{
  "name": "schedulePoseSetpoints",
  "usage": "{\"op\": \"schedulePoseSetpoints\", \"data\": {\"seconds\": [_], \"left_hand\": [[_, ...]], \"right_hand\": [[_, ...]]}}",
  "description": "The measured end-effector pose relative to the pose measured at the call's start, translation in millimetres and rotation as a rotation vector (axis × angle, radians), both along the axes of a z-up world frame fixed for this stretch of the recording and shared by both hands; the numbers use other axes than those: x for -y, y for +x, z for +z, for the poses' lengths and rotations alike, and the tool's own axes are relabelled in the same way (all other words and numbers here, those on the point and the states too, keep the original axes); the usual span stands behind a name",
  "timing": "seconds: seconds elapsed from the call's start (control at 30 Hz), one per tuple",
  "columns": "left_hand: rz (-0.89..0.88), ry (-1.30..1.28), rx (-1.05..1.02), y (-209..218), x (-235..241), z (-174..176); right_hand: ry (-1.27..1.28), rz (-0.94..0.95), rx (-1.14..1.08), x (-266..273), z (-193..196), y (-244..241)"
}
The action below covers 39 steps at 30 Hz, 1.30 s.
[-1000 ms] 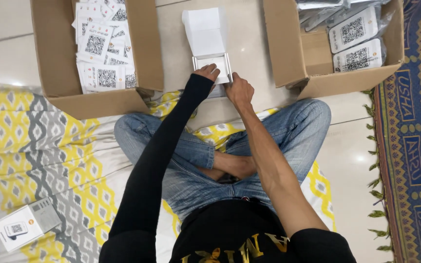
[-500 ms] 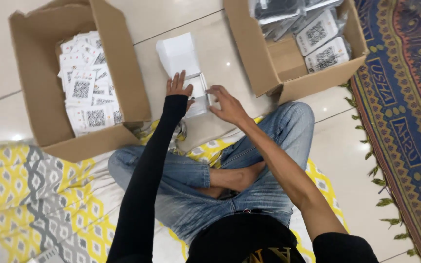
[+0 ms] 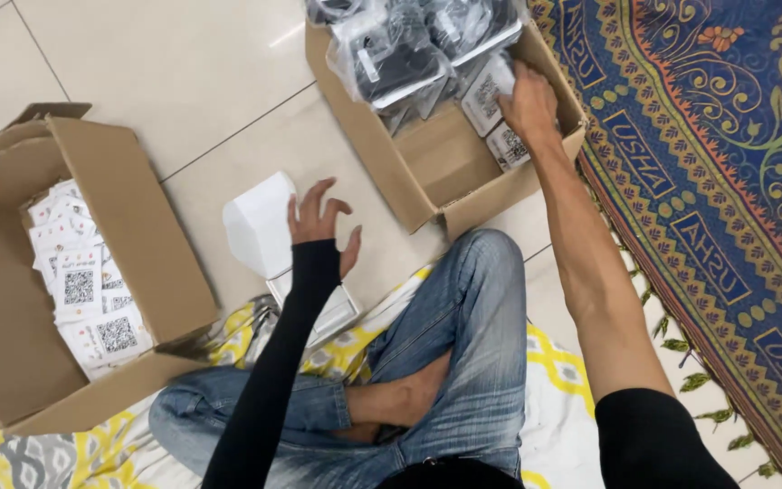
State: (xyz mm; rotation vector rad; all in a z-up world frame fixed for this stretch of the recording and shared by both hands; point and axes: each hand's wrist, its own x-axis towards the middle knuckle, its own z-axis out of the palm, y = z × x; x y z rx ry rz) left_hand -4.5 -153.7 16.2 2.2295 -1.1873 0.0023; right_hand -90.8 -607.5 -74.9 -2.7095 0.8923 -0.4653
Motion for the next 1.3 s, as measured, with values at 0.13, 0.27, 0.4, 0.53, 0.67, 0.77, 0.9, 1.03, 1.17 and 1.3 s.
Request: {"op": "schedulePoseSetpoints", "data": {"seconds": [0.13,0.27,0.4,0.53,0.67,0.77,0.9,1.03,1.17,1.3], "left_hand": [[-0.154,-0.111,-0.091,-30,58,36],[-0.303,-0.281,-0.135,-70,46,80],[-0.310,-0.383,-0.338,-125,-27,106],[-0.087,-0.341,-1.008,-205,-135,26],[0.410,-0.416,-1.679,-281,-217,-75],[0.328,-0.515,-1.724,-305,-252,-56],[-0.063,-0.517,-1.199,-296,-245,30],[-0.045,-0.291,-1.373,-253,-241,6],[0.067,-0.464,-1.221,-166,-212,-35],[0.072,-0.305,-0.867,-85,-188,-69]], "right_hand": [[0.081,0.243,0.132,-68,96,-32],[0.227,0.578,0.170,-175,210,-103],[0.720,0.744,0.073,-262,225,-168],[1.167,0.675,-0.045,-361,129,-228],[1.546,0.359,-0.126,-439,54,-288],[1.694,0.220,-0.127,-462,67,-313],[1.731,0.375,-0.139,-455,108,-312],[1.595,0.615,-0.224,-432,123,-251],[1.496,0.615,-0.294,-399,93,-139],[1.445,0.685,-0.190,-381,66,-63]]}}
